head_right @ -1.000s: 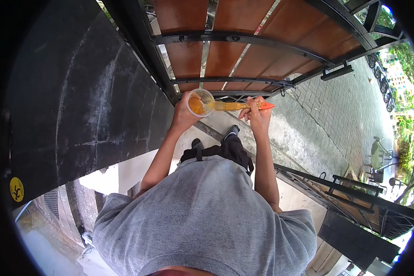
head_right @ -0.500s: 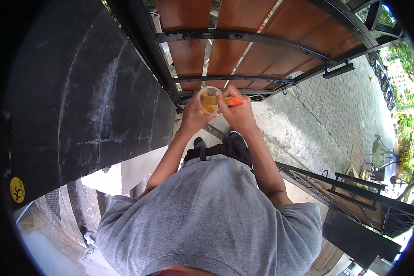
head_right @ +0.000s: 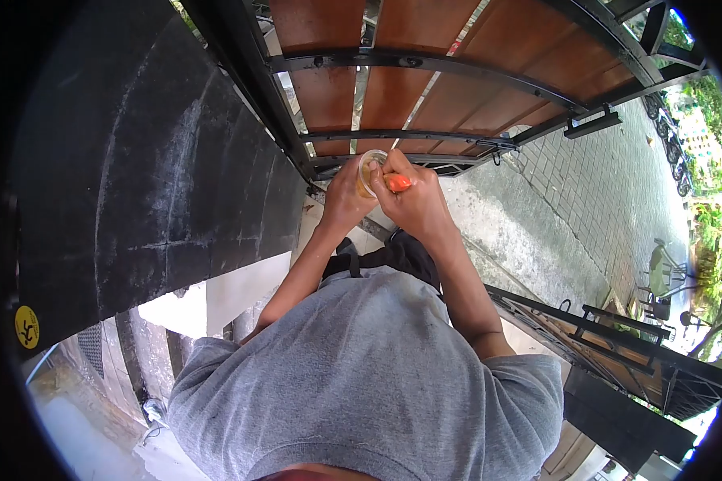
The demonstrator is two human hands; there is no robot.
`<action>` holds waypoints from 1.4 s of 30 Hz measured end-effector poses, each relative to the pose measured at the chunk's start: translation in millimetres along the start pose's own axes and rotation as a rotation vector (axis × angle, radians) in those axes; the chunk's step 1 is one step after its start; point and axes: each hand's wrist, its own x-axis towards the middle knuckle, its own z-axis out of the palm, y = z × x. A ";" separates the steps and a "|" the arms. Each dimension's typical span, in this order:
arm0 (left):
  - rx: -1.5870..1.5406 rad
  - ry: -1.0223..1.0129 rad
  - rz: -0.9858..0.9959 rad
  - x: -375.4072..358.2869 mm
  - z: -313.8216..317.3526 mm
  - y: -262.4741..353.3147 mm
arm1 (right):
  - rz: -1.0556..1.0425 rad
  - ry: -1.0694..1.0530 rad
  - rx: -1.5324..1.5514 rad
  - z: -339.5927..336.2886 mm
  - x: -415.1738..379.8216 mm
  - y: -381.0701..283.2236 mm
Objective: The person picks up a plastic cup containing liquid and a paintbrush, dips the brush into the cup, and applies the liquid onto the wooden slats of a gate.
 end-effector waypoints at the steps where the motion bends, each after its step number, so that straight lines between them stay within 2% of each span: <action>1: 0.004 -0.005 0.000 1.2 2.0 0.9 | 0.003 0.013 0.014 -2.1 -0.4 1.3; 7: -0.084 -0.066 -0.049 6.8 13.8 10.6 | 0.150 0.094 0.214 -18.1 -5.7 16.5; 11: -0.078 -0.093 -0.014 13.5 27.0 6.1 | 0.353 0.279 0.614 -21.6 -13.7 50.7; 17: -0.114 -0.206 -0.030 25.3 57.6 3.4 | 0.530 0.569 0.938 -43.6 -35.7 87.5; 22: -0.217 -0.320 -0.123 37.6 87.9 -3.4 | 0.468 0.839 1.047 -74.6 -50.2 129.5; 23: -0.267 -0.342 -0.198 40.6 95.7 -5.3 | 0.437 0.856 1.036 -81.5 -53.6 143.4; 26: -0.470 -0.277 -0.267 48.5 114.3 -6.5 | 0.465 0.927 1.054 -98.6 -57.4 185.4; 27: -0.368 -0.309 -0.236 53.6 112.4 2.6 | 0.452 0.913 1.095 -100.0 -58.4 204.5; 31: -0.333 -0.366 -0.325 61.3 120.7 -0.3 | 0.518 0.962 1.040 -89.5 -54.6 281.3; 34: -0.258 -0.408 -0.389 65.3 124.8 7.9 | 0.471 1.031 1.051 -88.1 -28.5 317.6; 38: -0.257 -0.417 -0.497 67.3 132.6 4.7 | 0.203 1.161 1.046 -95.9 34.8 340.3; 40: -0.211 -0.404 -0.545 66.3 135.8 3.2 | 0.149 1.213 1.128 -87.3 55.3 350.3; 41: -0.246 -0.388 -0.618 63.1 137.0 5.0 | 0.206 1.220 1.085 -74.6 53.9 360.5; 42: -0.243 -0.380 -0.609 61.9 139.2 6.9 | 0.265 1.224 1.040 -59.7 51.5 368.7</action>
